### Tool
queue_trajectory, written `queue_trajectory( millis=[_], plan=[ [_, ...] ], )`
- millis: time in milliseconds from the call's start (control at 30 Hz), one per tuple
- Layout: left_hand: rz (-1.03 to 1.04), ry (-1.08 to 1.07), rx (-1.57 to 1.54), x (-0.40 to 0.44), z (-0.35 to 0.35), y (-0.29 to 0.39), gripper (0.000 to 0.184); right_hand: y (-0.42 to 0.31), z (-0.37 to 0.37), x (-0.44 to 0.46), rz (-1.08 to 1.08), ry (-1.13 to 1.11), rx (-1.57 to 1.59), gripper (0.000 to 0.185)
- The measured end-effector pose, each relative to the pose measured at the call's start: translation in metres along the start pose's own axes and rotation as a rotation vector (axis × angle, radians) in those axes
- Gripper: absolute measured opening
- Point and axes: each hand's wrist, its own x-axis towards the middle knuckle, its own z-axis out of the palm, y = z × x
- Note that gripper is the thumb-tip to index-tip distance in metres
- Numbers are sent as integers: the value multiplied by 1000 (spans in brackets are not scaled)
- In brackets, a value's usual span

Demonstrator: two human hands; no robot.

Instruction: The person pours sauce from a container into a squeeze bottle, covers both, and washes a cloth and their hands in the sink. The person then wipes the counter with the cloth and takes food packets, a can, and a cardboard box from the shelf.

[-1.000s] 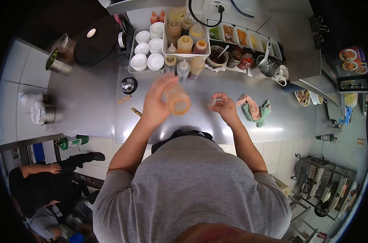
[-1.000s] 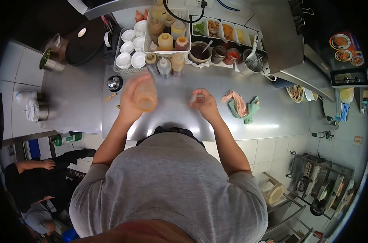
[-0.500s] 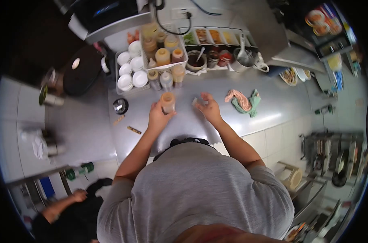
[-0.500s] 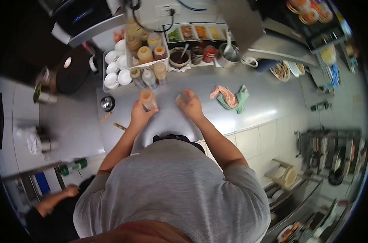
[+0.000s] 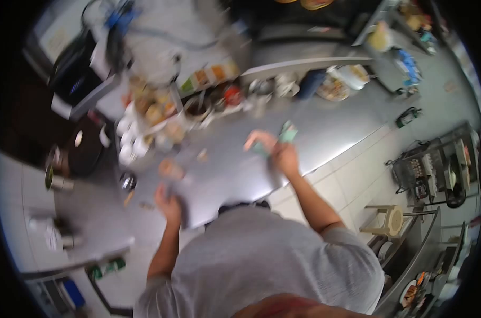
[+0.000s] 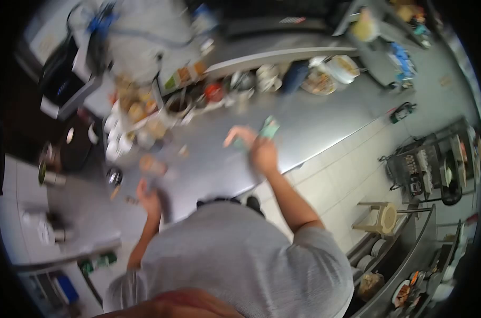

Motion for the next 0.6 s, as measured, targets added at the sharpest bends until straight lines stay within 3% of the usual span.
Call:
queue_trajectory(
  millis=[33, 67, 100, 167, 267, 367, 467, 567, 600],
  plan=[
    [26, 68, -50, -18, 10, 5, 51, 16, 8, -1, 45, -9, -2, 17],
    [20, 68, -54, -34, 19, 13, 48, 29, 11, -4, -8, 25, 210, 18],
    [-58, 41, -92, -50, 34, 31, 45, 52, 41, 0, -167, 49, 255, 17],
    [-110, -30, -93, -76, 72, 76, 42, 48, 14, 3, -226, -67, 357, 17],
    [-48, -194, -197, -87, 118, 140, 39, 52, 13, 20, -211, -221, 403, 19],
    [108, -284, -157, -75, 139, 182, 37, 64, -35, 43, -409, -331, 608, 25],
    [189, -318, -128, -55, 144, 200, 36, 76, -96, 56, -370, -218, 742, 25],
    [304, -345, -51, -37, 153, 177, 35, 103, -170, 60, -191, -348, 907, 28],
    [191, -358, -122, -37, 158, 177, 36, 116, -188, 61, -186, -329, 965, 27]
  ],
)
